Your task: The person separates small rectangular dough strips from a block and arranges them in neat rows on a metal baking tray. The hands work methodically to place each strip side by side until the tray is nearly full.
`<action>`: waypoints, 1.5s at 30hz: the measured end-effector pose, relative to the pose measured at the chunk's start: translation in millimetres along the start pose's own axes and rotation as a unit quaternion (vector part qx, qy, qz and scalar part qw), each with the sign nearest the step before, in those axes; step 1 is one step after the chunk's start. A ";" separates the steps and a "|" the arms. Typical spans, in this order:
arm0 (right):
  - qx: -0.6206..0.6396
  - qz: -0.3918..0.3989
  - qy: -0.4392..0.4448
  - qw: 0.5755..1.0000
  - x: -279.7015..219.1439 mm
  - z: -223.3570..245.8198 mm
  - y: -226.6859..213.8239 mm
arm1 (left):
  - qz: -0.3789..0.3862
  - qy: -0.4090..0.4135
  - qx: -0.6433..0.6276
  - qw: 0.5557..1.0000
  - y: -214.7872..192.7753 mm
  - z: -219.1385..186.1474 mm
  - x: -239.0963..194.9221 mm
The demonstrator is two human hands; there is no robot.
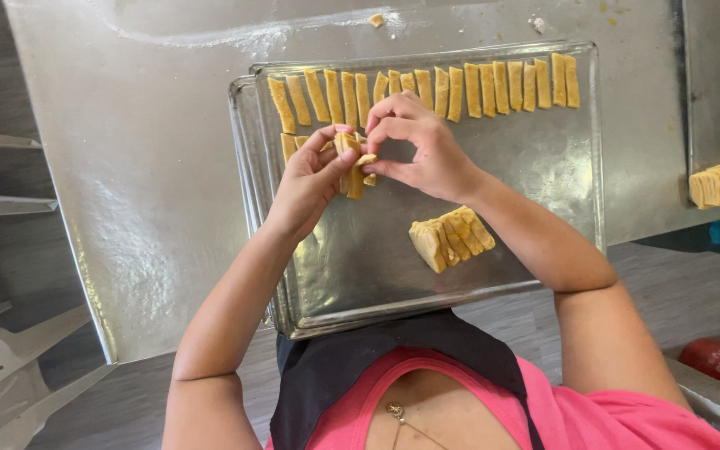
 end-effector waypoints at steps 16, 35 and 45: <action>-0.056 -0.023 0.052 0.997 -10.5 -23.0 0.4 | 0.003 0.024 -0.052 0.998 -3.4 12.0 3.7; -0.084 0.049 0.133 0.986 -25.0 -44.1 -12.7 | -0.052 0.036 -0.065 0.996 -6.5 7.8 21.0; -0.065 -0.073 0.057 0.994 -29.6 -24.1 -37.5 | 0.008 0.007 -0.008 1.000 26.9 30.7 54.4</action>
Point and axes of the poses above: each hand's wrist, its own x-axis towards the middle knuckle, its own y-axis out of the palm, z = x × y, the point moved 9 cm from there along x, towards the middle knuckle, and after that the axes turned 14 degrees about z, right-handed, at the moved point
